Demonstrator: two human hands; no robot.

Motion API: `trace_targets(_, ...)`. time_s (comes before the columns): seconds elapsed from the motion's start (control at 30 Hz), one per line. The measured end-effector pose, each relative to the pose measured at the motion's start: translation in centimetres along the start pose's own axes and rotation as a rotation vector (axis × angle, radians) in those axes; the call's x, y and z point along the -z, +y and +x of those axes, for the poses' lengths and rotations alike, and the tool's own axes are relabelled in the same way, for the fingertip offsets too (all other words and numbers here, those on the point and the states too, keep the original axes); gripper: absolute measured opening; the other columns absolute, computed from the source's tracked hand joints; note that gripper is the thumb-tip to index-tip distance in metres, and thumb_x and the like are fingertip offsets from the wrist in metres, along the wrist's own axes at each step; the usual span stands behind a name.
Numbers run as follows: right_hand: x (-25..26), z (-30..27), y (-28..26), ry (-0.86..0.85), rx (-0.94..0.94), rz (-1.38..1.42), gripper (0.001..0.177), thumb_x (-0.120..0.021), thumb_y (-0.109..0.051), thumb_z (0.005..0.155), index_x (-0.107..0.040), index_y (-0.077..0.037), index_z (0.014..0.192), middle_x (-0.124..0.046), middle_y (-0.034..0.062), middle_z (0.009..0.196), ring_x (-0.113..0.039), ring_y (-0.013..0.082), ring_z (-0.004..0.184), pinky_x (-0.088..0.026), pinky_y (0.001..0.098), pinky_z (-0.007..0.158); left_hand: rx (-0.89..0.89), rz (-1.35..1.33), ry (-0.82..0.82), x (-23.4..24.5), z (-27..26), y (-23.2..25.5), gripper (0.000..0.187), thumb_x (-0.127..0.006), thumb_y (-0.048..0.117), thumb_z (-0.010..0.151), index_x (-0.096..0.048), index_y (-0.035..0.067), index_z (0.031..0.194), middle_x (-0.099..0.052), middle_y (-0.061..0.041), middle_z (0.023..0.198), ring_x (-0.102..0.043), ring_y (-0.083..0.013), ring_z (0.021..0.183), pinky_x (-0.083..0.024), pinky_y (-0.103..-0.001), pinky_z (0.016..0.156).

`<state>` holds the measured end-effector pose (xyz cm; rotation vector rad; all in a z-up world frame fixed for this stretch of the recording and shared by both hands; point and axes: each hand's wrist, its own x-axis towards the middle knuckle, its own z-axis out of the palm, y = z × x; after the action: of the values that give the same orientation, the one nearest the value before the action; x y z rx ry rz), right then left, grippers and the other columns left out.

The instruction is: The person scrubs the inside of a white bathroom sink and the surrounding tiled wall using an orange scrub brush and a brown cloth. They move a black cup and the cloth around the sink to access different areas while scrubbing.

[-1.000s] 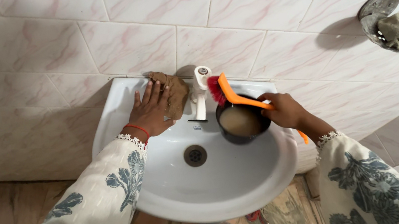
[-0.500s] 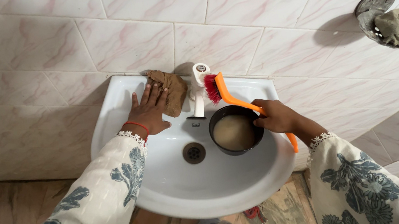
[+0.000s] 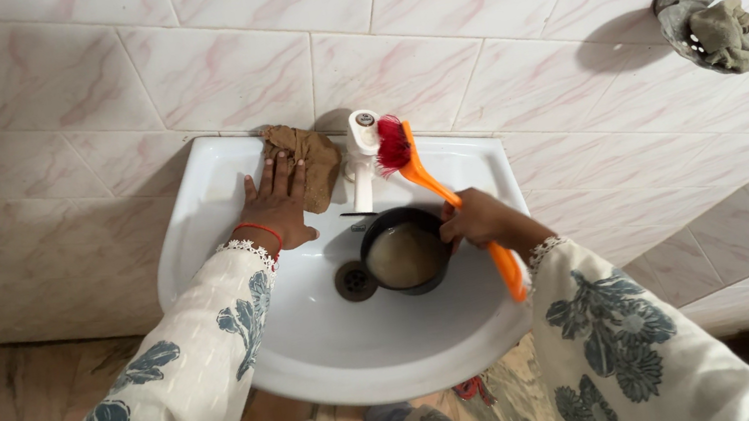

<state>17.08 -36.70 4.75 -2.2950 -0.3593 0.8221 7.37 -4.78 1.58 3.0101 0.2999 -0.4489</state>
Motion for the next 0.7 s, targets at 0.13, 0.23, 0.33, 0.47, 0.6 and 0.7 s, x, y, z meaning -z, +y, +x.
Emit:
trace_targets(0.13,-3.7,0.3,0.0,0.011,-0.033,0.077,0.029,-0.077,-0.005,0.077,-0.057,0.004,0.096,-0.071,0.0193,0.068,-0.053,0.0177,0.041,-0.039,0.0327,0.036,-0.001,-0.009,0.009,0.0,-0.1,0.1,0.125,-0.075,0.056,0.083,0.012,0.018,0.164,0.018,-0.012,0.172,0.014,-0.0312,0.159,0.001,-0.057,0.126)
trace_targets(0.23,-6.2,0.6,-0.6,0.025,-0.083,0.130,0.032,-0.080,-0.010,0.080,-0.058,0.002,0.100,-0.068,0.0166,0.069,-0.053,0.0167,0.042,-0.039,0.0324,0.036,-0.007,-0.006,0.015,0.1,-0.3,-0.1,0.125,-0.075,0.056,0.082,0.012,0.018,0.164,0.018,-0.011,0.172,0.014,-0.0305,0.159,0.000,-0.058,0.127)
trace_targets(0.33,-6.5,0.8,-0.9,0.059,-0.129,0.110,0.034,-0.080,-0.020,0.083,-0.061,0.000,0.104,-0.070,0.0131,0.070,-0.049,0.0157,0.043,-0.038,0.0315,0.038,-0.006,0.003,-0.019,0.3,-0.3,-0.1,0.126,-0.076,0.056,0.082,0.013,0.019,0.164,0.020,-0.011,0.172,0.014,-0.0311,0.159,-0.002,-0.059,0.126)
trace_targets(0.47,-3.0,0.3,-1.5,0.067,-0.148,-0.098,0.040,-0.076,-0.037,0.087,-0.072,-0.003,0.108,-0.072,0.0100,0.072,-0.049,0.0145,0.043,-0.039,0.0300,0.039,-0.012,0.009,-0.031,0.3,0.1,-0.2,0.129,-0.078,0.055,0.081,0.014,0.018,0.164,0.020,-0.012,0.172,0.016,-0.0332,0.158,-0.003,-0.060,0.126)
trace_targets(0.6,2.9,-2.3,-2.7,0.039,-0.090,-0.716,0.060,-0.067,-0.060,0.088,-0.076,-0.005,0.110,-0.076,0.0111,0.076,-0.069,0.0203,0.065,-0.053,0.0383,0.066,-0.001,0.047,-0.067,0.4,0.5,-0.1,0.133,-0.079,0.056,0.079,0.017,0.018,0.163,0.021,-0.014,0.171,0.018,-0.0342,0.158,-0.004,-0.060,0.126)
trace_targets(0.7,4.6,-4.5,-3.3,-0.039,-0.166,-0.782,0.052,-0.065,-0.055,0.087,-0.073,-0.012,0.115,-0.077,0.0107,0.079,-0.076,0.0241,0.077,-0.058,0.0433,0.078,-0.001,0.057,-0.058,0.3,0.5,-0.1,0.134,-0.079,0.056,0.079,0.017,0.017,0.163,0.022,-0.016,0.171,0.018,-0.0356,0.158,-0.005,-0.060,0.125)
